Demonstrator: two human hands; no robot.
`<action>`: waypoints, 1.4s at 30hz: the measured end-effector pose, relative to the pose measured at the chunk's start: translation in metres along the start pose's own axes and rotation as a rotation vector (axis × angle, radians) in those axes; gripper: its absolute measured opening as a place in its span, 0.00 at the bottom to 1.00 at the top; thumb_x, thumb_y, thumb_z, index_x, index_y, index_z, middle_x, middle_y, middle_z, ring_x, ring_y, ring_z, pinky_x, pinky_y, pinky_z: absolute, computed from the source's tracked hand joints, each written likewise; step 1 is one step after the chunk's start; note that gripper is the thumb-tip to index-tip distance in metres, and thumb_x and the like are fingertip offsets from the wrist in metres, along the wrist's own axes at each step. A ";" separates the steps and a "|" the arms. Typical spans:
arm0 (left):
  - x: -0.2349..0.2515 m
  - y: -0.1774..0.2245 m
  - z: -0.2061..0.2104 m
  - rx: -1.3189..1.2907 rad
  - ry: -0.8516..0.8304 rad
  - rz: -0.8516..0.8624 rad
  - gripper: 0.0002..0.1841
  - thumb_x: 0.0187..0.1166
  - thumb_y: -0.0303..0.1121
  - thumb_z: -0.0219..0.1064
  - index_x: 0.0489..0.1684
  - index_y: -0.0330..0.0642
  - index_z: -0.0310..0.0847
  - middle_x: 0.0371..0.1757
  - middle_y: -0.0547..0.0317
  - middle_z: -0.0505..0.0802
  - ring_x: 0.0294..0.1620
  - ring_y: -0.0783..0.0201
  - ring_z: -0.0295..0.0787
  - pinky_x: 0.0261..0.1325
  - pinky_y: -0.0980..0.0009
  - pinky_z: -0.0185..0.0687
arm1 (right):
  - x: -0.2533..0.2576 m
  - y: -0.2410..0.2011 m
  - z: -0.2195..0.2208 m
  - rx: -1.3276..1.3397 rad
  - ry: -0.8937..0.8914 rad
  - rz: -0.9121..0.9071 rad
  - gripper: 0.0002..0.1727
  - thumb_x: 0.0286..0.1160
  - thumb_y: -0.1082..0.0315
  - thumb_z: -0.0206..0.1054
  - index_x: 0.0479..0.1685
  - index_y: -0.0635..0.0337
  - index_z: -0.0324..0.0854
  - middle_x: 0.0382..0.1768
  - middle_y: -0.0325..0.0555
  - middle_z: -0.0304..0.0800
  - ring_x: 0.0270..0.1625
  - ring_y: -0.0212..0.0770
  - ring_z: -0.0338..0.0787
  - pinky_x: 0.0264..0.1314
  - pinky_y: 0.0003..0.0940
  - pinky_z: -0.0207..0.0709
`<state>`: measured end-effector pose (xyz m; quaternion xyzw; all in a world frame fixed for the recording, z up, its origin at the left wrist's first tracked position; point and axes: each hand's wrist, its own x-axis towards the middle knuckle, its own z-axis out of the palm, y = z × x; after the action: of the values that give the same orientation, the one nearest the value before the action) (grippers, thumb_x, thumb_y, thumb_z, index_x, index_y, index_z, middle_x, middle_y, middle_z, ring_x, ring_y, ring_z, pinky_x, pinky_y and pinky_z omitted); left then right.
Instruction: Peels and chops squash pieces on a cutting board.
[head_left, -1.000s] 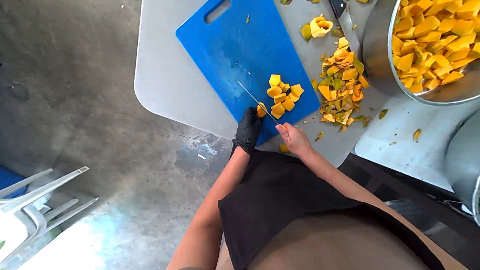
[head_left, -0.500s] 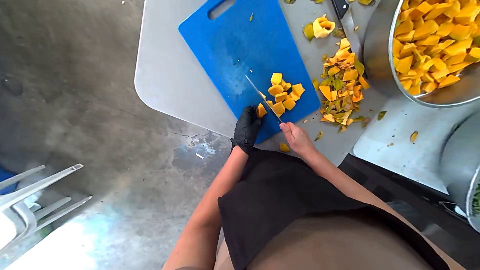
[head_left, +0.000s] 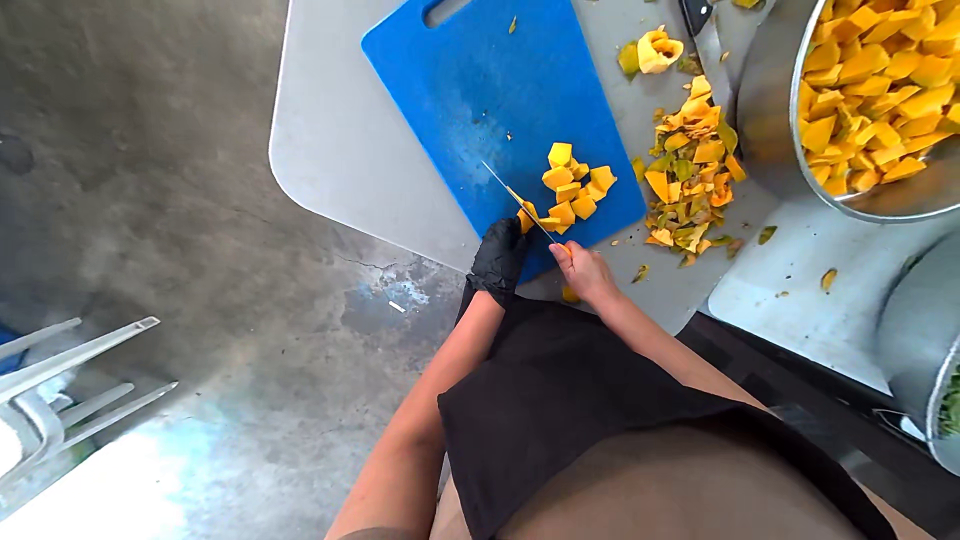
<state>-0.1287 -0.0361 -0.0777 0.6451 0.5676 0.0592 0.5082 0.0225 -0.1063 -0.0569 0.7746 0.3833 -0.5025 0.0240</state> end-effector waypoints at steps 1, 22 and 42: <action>0.000 0.000 -0.001 0.006 -0.003 -0.005 0.15 0.81 0.31 0.67 0.55 0.26 0.84 0.52 0.35 0.91 0.58 0.43 0.89 0.65 0.46 0.80 | 0.002 0.003 0.000 0.020 -0.004 -0.016 0.33 0.94 0.45 0.47 0.53 0.71 0.81 0.37 0.67 0.88 0.45 0.66 0.91 0.49 0.64 0.80; 0.000 -0.016 -0.012 -0.022 0.122 0.063 0.13 0.79 0.28 0.68 0.55 0.26 0.86 0.54 0.34 0.92 0.60 0.42 0.89 0.68 0.46 0.79 | -0.001 -0.010 0.012 0.117 -0.047 0.007 0.33 0.95 0.47 0.45 0.53 0.73 0.80 0.35 0.65 0.86 0.40 0.62 0.90 0.47 0.59 0.81; 0.070 0.045 0.047 0.585 0.040 0.484 0.59 0.46 0.72 0.79 0.92 0.70 0.60 0.95 0.34 0.47 0.93 0.26 0.36 0.85 0.24 0.33 | -0.035 0.045 -0.059 0.328 0.217 0.042 0.32 0.96 0.46 0.41 0.53 0.69 0.80 0.30 0.54 0.80 0.32 0.49 0.82 0.43 0.48 0.79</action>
<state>-0.0431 -0.0009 -0.1023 0.8770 0.4015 0.0254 0.2627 0.0885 -0.1330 -0.0152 0.8257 0.2803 -0.4710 -0.1337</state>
